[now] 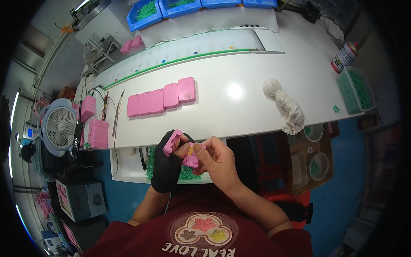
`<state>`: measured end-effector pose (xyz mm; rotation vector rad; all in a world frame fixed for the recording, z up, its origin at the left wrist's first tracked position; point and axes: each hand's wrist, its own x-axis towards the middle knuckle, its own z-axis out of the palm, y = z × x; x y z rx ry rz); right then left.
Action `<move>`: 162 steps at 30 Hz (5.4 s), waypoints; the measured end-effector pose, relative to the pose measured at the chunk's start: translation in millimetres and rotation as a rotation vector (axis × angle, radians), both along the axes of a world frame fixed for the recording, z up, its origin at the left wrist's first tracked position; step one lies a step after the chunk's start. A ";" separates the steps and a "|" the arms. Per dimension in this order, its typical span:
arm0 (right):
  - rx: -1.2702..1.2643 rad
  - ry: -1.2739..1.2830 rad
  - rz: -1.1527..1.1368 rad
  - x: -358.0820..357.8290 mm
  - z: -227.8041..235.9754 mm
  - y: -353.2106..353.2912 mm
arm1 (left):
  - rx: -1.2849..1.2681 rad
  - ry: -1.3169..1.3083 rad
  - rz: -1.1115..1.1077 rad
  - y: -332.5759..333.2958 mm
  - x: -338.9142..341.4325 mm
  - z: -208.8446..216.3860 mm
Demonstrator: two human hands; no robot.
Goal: Assemble small green components into pink molds to create composite items.
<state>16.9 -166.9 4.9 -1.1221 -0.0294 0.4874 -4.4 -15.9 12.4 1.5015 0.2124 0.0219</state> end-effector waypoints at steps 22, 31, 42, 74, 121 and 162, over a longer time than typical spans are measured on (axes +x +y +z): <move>-0.163 -0.352 0.195 24.1 -12.0 -19.3 | 0.063 -0.100 -0.075 3.6 1.6 1.0; 0.217 -0.171 0.445 35.3 -15.7 -23.6 | -0.951 0.384 -0.339 18.1 -19.5 -17.4; -0.308 -0.443 -0.093 23.2 -5.7 -22.6 | -0.814 0.355 -0.158 -4.6 -20.7 -14.2; -0.500 -0.738 -0.012 31.0 17.1 -25.4 | -0.572 0.359 -0.118 -11.1 -27.3 -0.4; -0.420 -0.644 -0.042 28.6 15.3 -25.7 | -0.575 0.337 -0.158 -12.4 -27.2 -3.5; -0.278 -0.474 -0.065 22.0 16.3 -24.2 | -0.720 0.341 -0.232 -9.5 -23.9 -15.7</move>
